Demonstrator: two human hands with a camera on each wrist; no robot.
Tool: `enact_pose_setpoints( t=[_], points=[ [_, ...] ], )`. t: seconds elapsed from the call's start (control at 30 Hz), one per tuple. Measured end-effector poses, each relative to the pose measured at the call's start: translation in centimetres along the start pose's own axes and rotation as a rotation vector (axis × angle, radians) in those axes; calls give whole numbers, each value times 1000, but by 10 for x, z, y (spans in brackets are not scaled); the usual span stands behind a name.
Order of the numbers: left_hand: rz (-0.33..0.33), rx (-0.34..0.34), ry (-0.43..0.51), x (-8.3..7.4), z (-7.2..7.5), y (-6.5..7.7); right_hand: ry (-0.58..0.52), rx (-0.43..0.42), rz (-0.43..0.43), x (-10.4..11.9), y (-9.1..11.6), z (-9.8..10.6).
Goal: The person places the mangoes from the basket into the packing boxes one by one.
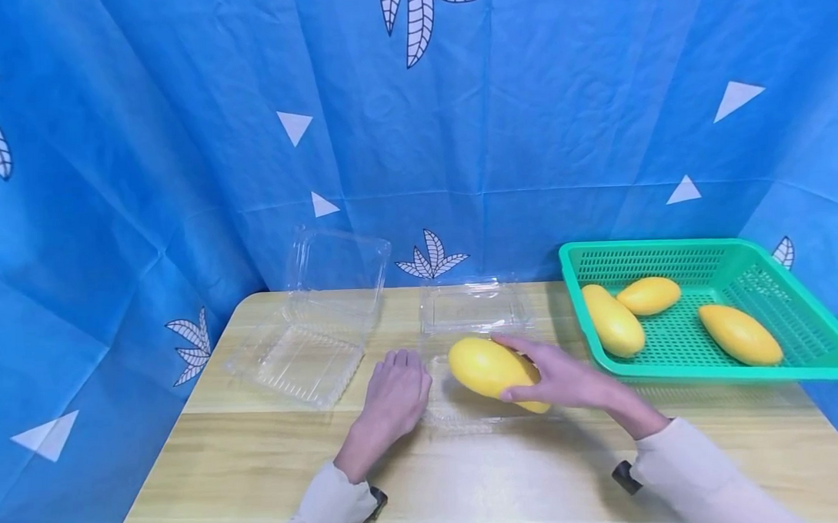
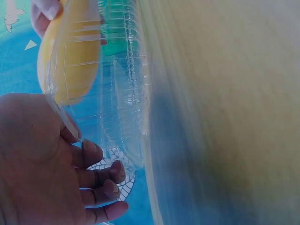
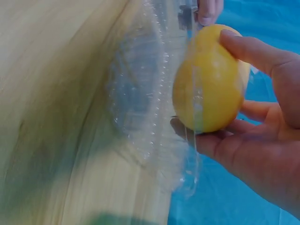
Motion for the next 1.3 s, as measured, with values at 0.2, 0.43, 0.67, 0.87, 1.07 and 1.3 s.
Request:
enact_pose_setpoints(
  t=[0.2,0.43,0.67,0.87,1.07,1.3],
  points=[
    [-7,-6,0,-1,1,-1,45,44,9,5,-5,-14],
    [3,-8,9,-2,1,-2,33,116,68,10,-12,-28],
    [5,-13,14,-3,1,-2,-2,179,64,4,-14,-35],
    [-7,-22,-7,-3,1,-2,-46,236,58,1,-14,-40],
    [-24,-28,-35,-3,-1,0,-36,259,27,2,-12,-45],
    [-27,-29,-33,-2,-1,0,5,278,6,3,-10,-47]
  ],
)
Point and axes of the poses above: each hand's wrist, its own y-axis away from the middle knuckle, its own z-axis out of the back of the hand, x = y × z, the point moved 7 cm from there along -y, towards the middle knuckle, and after that the axes turned 7 degrees about y, right-handed, at the moved point
